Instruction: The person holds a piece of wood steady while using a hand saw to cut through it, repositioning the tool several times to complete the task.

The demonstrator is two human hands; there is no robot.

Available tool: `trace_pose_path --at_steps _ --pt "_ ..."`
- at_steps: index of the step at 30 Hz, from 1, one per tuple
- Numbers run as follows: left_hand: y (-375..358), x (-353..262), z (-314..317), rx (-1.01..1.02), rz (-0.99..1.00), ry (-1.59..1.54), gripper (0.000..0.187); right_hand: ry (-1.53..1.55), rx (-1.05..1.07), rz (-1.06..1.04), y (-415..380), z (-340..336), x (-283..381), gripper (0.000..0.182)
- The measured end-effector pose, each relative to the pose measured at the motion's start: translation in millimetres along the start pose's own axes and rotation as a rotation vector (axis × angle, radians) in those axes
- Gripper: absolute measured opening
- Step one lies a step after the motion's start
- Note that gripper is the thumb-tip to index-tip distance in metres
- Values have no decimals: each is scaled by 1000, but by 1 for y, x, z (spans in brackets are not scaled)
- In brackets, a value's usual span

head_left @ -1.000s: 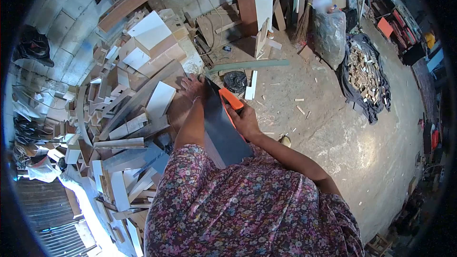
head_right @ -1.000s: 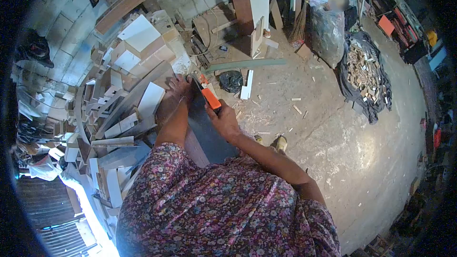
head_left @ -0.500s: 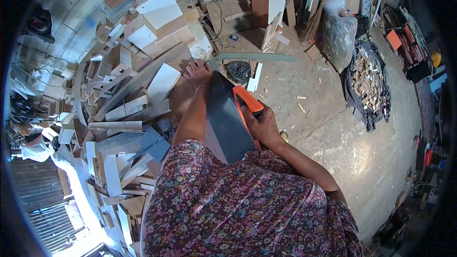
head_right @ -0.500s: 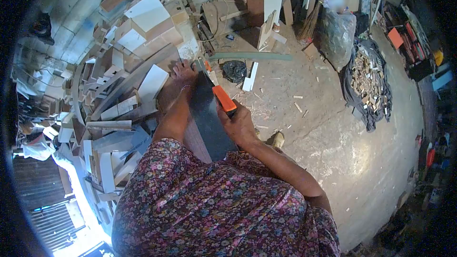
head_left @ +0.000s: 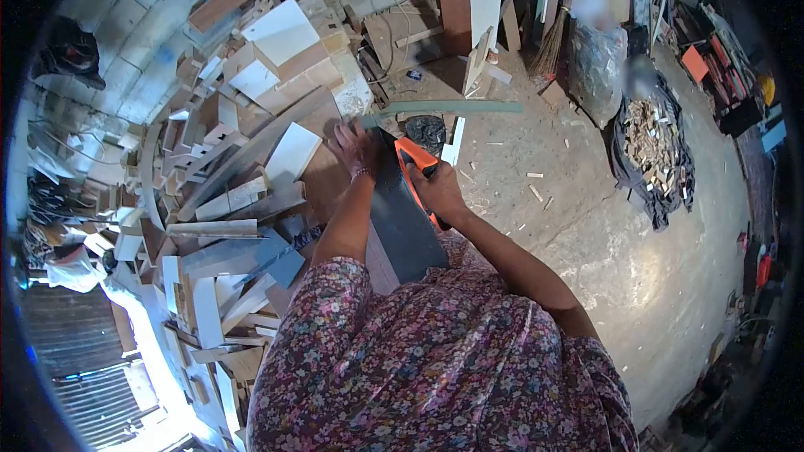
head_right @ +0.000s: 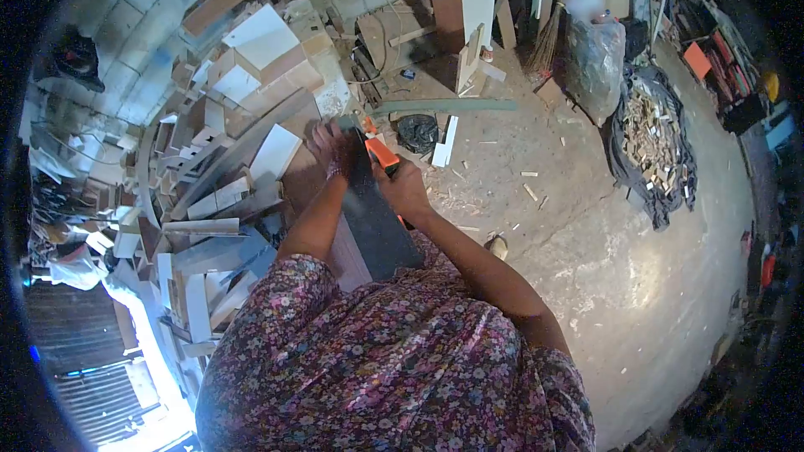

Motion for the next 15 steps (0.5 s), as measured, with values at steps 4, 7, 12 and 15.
trace_pose_path --at_steps 4,7,12,15 --pt "-16 12 -6 40 -106 -21 48 -26 63 79 -7 0 -1 34" --pt "-13 14 -10 121 -110 -58 52 74 82 39 -10 -2 -4 31" --pt "-19 12 6 129 6 54 53 223 113 143 -12 17 -28 21" --pt "-13 3 1 129 -38 29 54 219 120 83 -12 20 -18 22"
Point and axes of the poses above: each hand's wrist, its own y-axis towards the middle knuckle, its own z-axis out of the palm, x = y × z, the point moved 8 cm from there along y, towards the middle knuckle, and after that the axes turned 13 degrees about -x, right-handed, at the moved point
